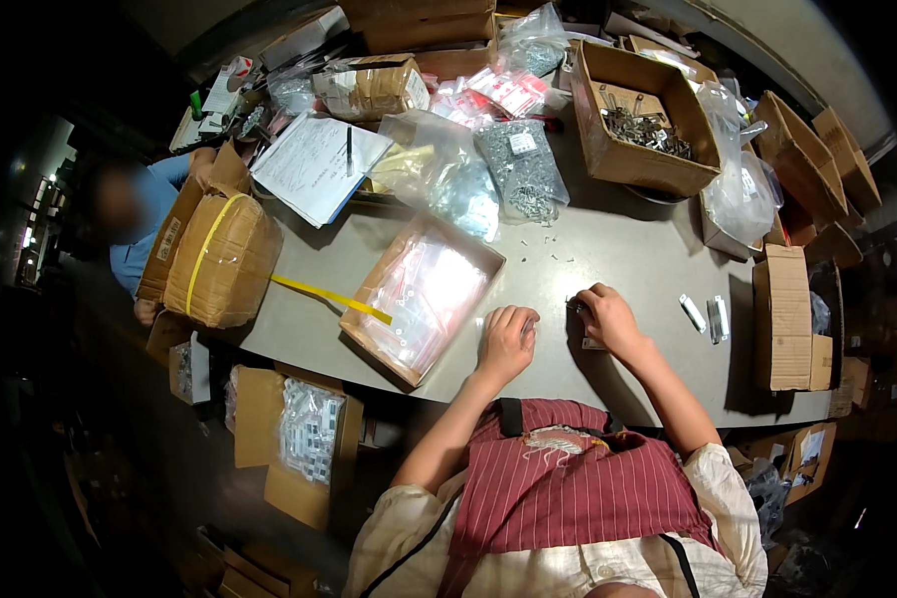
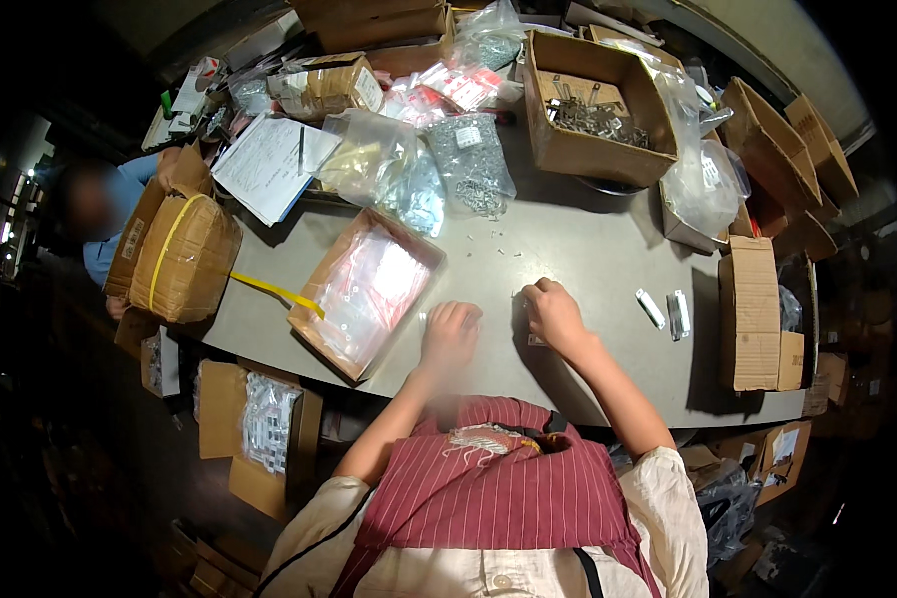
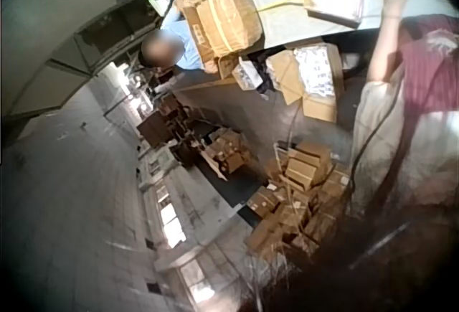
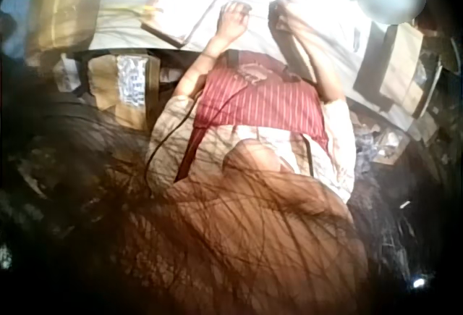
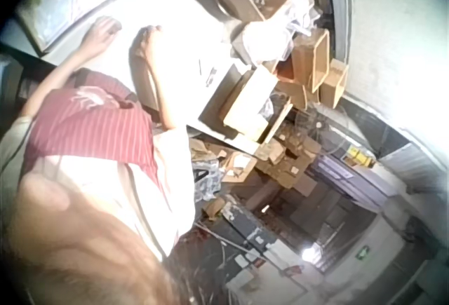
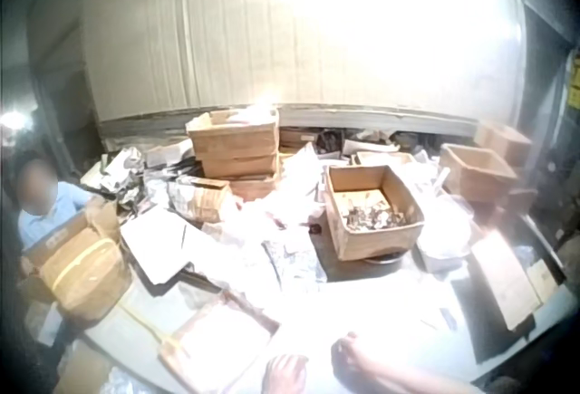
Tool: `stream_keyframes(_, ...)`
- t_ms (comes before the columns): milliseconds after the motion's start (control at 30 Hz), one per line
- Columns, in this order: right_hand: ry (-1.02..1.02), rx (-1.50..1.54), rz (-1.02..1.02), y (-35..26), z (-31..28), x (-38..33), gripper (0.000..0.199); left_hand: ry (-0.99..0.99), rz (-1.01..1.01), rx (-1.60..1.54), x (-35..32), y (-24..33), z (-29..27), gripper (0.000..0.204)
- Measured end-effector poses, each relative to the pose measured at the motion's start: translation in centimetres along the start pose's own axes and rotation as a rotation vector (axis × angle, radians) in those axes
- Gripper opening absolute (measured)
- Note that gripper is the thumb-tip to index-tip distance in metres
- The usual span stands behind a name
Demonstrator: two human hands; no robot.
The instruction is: The person stands at a cluttered workbench in a warehouse, picking up small white rectangular components and placing them into clear plastic bags. They handle the items one by one, occasionally adjusting the bags or moving other boxes on the table. Another person is visible in the background working on a separate task.
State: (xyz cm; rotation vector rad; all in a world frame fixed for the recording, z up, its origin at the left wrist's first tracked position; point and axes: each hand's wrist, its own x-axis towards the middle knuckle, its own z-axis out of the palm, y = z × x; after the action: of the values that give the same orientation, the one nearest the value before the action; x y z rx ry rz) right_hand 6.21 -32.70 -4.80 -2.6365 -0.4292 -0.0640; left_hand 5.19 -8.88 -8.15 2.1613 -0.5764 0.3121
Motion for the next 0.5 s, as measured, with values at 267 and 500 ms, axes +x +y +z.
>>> stream_keyframes(267, -0.078, -0.500, 0.044, -1.6, 2.4, -0.1, 0.019, -0.009, -0.026, -0.014, -0.1, 0.1, -0.1, 0.021)
stream_keyframes(500, -0.058, -0.076, -0.019, -1.6, -0.3, 1.8, 0.025, 0.005, -0.027, -0.035, 0.1, -0.2, -0.3, 0.022)
